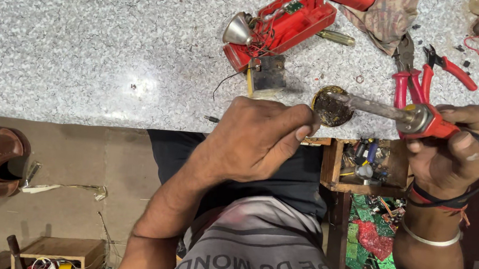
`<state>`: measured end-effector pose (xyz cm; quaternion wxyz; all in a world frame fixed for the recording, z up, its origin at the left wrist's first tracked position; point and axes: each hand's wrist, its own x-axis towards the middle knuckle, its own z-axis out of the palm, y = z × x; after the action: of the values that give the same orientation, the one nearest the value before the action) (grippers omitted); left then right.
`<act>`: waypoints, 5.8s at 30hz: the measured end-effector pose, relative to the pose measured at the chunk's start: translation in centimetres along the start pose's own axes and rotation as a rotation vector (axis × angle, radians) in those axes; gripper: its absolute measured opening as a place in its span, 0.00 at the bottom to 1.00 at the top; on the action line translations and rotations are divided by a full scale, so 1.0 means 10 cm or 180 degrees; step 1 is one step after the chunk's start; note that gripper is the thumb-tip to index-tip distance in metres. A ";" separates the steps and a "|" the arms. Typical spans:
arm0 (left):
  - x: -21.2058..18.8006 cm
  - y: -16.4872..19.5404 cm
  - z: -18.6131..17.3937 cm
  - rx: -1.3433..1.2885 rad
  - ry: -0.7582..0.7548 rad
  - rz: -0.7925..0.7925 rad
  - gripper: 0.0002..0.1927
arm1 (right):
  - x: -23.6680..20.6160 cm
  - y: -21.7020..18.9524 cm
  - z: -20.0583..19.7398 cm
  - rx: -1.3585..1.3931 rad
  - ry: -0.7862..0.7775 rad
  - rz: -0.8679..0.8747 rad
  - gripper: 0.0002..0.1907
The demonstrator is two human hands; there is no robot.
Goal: The person repairs a red handheld electronic device by stripping wires, soldering connections to a small circuit board, and reassembling the device. They use pliers, a soldering iron, and a battery pack, then test the device by pressing a button that activates a red indicator light.
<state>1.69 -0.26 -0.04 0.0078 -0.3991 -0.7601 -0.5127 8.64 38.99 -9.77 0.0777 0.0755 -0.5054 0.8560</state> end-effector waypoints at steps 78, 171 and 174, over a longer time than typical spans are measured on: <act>-0.35 -0.46 0.19 0.0867 0.2681 -0.0200 0.11 | -0.34 0.25 -0.48 -0.0463 0.0915 -0.0351 0.22; -0.22 -0.31 0.57 -0.1773 0.2036 -0.0854 0.05 | -0.33 -0.42 -0.20 -0.3854 -0.1346 -0.1759 0.16; -0.21 -0.30 0.57 -0.1737 0.2018 -0.0853 0.05 | -0.34 -0.42 -0.16 -0.3940 -0.1291 -0.1678 0.16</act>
<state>3.50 2.49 -5.93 0.0684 -0.1073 -0.6020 -0.7883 12.80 42.22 -7.63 0.2155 0.2956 -0.8692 0.3326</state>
